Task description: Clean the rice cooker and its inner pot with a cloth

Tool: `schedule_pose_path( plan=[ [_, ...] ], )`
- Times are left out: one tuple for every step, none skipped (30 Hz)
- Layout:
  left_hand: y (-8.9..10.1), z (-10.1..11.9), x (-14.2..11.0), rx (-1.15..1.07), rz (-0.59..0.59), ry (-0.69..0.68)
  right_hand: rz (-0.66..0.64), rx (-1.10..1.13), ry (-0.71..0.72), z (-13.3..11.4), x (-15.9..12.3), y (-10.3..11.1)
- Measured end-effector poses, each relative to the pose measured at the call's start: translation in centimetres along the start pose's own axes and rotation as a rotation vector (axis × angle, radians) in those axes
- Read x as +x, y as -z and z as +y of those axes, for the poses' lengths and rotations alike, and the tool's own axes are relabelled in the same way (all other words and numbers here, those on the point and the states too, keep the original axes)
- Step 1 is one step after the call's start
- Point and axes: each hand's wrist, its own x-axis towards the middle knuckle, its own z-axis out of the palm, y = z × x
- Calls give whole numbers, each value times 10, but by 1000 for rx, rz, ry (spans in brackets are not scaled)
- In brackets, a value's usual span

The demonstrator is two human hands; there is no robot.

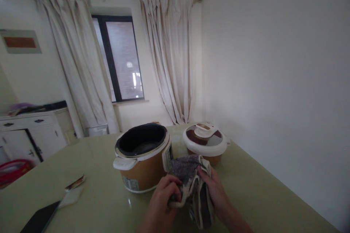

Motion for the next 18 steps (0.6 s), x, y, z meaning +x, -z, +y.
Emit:
schedule_pose_path(
  plan=[
    [-6, -4, -4, 29, -45, -57, 17, 52, -34, 2, -2, -4],
    [-12, -8, -8, 63, -98, -110, 29, 104, -74, 3, -4, -8],
    [-18, -12, -12, 88, -155, -151, 37, 153, -115, 5, -5, -12],
    [-24, -16, -16, 98, -201, -169, 43, 194, -154, 6, -6, -15],
    [-29, -21, -20, 81, -229, -166, 47, 224, -183, 7, -7, -17],
    [-33, -25, -23, 31, -249, -150, 49, 244, -203, 8, -7, -19],
    [-35, -28, -26, -55, -267, -118, 50, 256, -212, 8, -7, -20],
    [-35, -30, -28, -160, -271, -65, 51, 262, -219, 8, -7, -20],
    [-33, -31, -29, -256, -235, 6, 44, 263, -223, 8, -8, -20],
    [-29, -30, -29, -323, -148, 83, 32, 261, -226, 7, -8, -20],
    [-25, -28, -28, -351, -12, 160, 17, 257, -230, 7, -9, -20],
    [-20, -25, -26, -348, 149, 225, -1, 252, -234, 6, -10, -20],
    [-15, -21, -24, -337, 297, 266, -20, 244, -234, 4, -11, -20],
    [-10, -16, -20, -343, 384, 289, -40, 235, -236, 3, -13, -21],
    [-6, -10, -16, -377, 392, 310, -58, 227, -236, 1, -15, -22],
    [-2, -4, -12, -424, 340, 333, -80, 219, -237, 0, -17, -23],
    [2, 1, -7, -454, 266, 349, -107, 211, -230, -2, -19, -24],
    [7, 7, -2, -444, 205, 350, -140, 201, -211, -3, -20, -25]
  ],
)
